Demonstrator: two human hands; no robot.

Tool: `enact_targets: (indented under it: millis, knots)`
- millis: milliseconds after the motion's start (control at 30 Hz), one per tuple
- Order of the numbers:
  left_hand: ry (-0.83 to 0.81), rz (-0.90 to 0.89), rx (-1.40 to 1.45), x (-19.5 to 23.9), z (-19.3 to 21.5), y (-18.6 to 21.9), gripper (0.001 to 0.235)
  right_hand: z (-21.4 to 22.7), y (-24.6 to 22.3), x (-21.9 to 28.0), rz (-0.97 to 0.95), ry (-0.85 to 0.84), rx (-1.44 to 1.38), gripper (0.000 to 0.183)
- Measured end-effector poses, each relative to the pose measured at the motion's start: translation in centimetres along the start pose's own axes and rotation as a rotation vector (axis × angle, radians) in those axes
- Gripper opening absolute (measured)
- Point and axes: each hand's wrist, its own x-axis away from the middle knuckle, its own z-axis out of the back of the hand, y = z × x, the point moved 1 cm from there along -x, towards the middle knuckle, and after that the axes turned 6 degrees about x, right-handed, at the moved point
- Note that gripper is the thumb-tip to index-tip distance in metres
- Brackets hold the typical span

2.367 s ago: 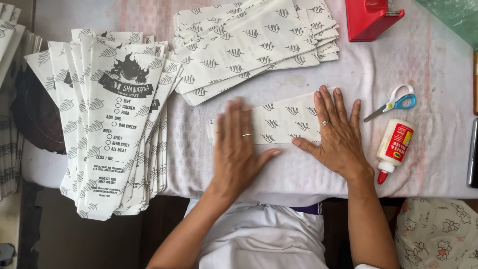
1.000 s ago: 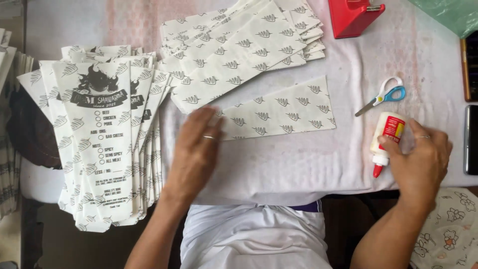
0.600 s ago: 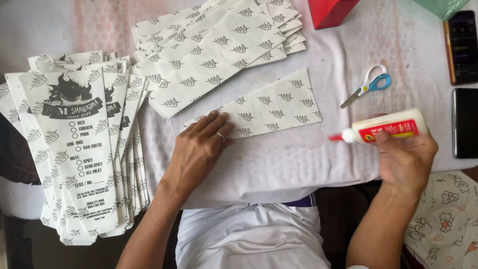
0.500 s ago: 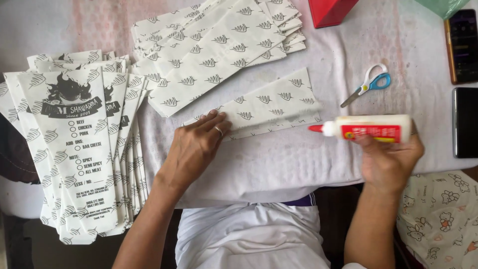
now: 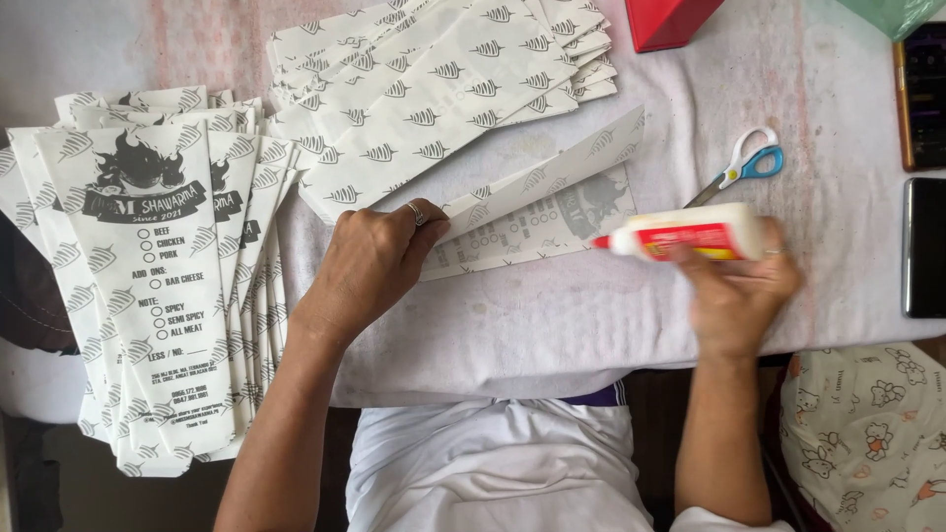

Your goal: Manually assembling paper food sleeves by folding them and applying glue to the edges.

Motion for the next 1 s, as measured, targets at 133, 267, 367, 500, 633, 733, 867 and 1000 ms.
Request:
enact_targets:
  millis: [133, 267, 367, 500, 633, 733, 867, 1000]
  knots:
    - [-0.014, 0.012, 0.019, -0.2, 0.2, 0.1, 0.016, 4.3, 0.4, -1.9, 0.028, 0.090, -0.083, 0.043]
    - [-0.029, 0.023, 0.006, -0.2, 0.4, 0.2, 0.026, 4.4, 0.4, -1.9, 0.020, 0.086, -0.073, 0.041]
    - [-0.043, 0.042, 0.027, -0.4, 0.5, 0.3, 0.029, 3.6, 0.9, -1.8, 0.005, 0.077, -0.065, 0.041]
    - [-0.062, 0.048, 0.114, -0.7, 1.2, 0.6, 0.020, 1.8, 1.0, -1.1, 0.008, 0.025, -0.119, 0.040]
    - [-0.064, 0.109, 0.156, -1.2, 0.9, -0.2, 0.020, -2.8, 1.2, 1.3, -0.020, -0.037, -0.180, 0.044]
    - [0.014, 0.171, 0.280, -1.8, 0.8, -0.8, 0.011, -7.1, 0.7, 3.5, 0.007, -0.060, -0.268, 0.052]
    - [-0.002, 0.191, 0.357, -2.2, 0.6, -2.0, 0.013, -11.6, -0.6, 5.6, -0.015, -0.198, -0.336, 0.049]
    - [0.011, 0.205, 0.397, -2.3, -0.6, -3.2, 0.014, -15.2, -2.2, 7.1, -0.039, -0.322, -0.389, 0.045]
